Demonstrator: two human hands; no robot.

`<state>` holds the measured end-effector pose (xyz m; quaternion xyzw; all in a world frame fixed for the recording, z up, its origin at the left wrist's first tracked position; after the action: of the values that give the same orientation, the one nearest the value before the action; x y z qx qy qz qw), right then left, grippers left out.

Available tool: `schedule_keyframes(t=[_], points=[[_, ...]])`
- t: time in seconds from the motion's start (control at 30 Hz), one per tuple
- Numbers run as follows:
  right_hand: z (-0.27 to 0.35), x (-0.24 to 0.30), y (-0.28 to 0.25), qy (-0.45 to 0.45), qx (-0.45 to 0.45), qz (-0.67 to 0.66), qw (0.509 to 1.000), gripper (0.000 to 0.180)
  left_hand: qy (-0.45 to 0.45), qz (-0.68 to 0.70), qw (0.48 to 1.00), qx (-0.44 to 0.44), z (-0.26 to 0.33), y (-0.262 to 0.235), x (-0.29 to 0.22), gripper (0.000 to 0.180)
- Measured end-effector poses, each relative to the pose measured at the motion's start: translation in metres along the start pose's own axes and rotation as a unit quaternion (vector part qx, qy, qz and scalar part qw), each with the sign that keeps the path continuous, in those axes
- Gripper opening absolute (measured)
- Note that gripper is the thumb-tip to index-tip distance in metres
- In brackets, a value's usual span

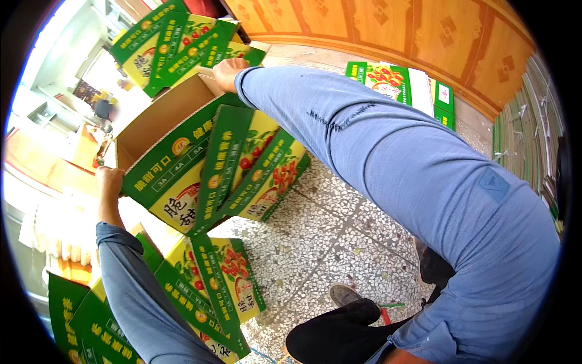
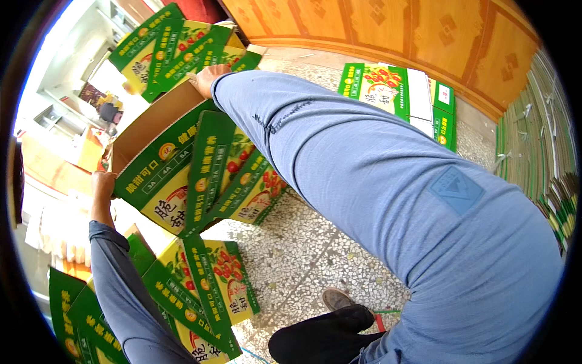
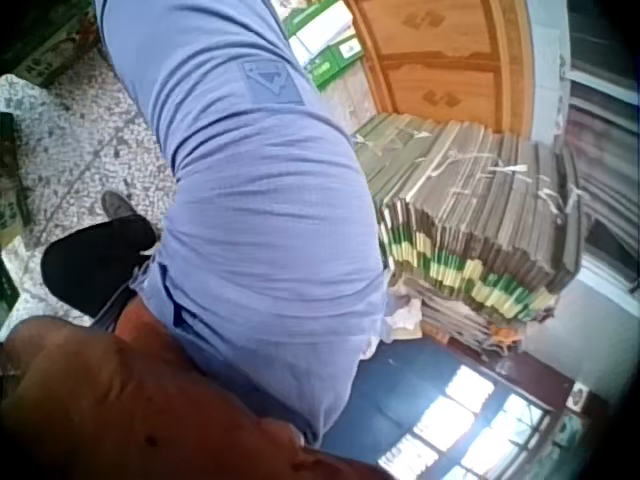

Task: The person sits on the floor and assembles multiple flat-packed cardboard boxes. They fold the flaps, insert cardboard dividers, and seal the boxes using a tape dispenser. The person then stacks the finished boxes and briefly washes their hands in a sink.

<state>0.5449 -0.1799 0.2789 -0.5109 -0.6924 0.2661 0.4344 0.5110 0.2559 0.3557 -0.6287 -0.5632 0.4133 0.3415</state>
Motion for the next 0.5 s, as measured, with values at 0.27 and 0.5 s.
schedule_keyframes(t=[0.27, 0.5], points=[[0.084, -0.106, 0.011, -0.106, -0.074, -0.242, 0.962, 0.037, -0.181, 0.295, 0.933, -0.093, 0.073, -0.033, 0.086, 0.063], [0.409, -0.535, 0.06, 0.314, 0.261, 0.071, 0.91, 0.049, -0.178, 0.34, 0.923, -0.025, 0.353, 0.001, -0.155, 0.031]])
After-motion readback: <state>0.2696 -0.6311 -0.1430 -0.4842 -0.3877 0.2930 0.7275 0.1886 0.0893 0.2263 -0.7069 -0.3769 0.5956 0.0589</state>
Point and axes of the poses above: each hand's wrist, its own z-axis away from the middle knuckle, its own y-axis out of the palm, x = y × z, the point moved 6 cm from there along -z, towards the middle knuckle, and after that the axes turned 4 degrees about -x, right-handed, at the moved point
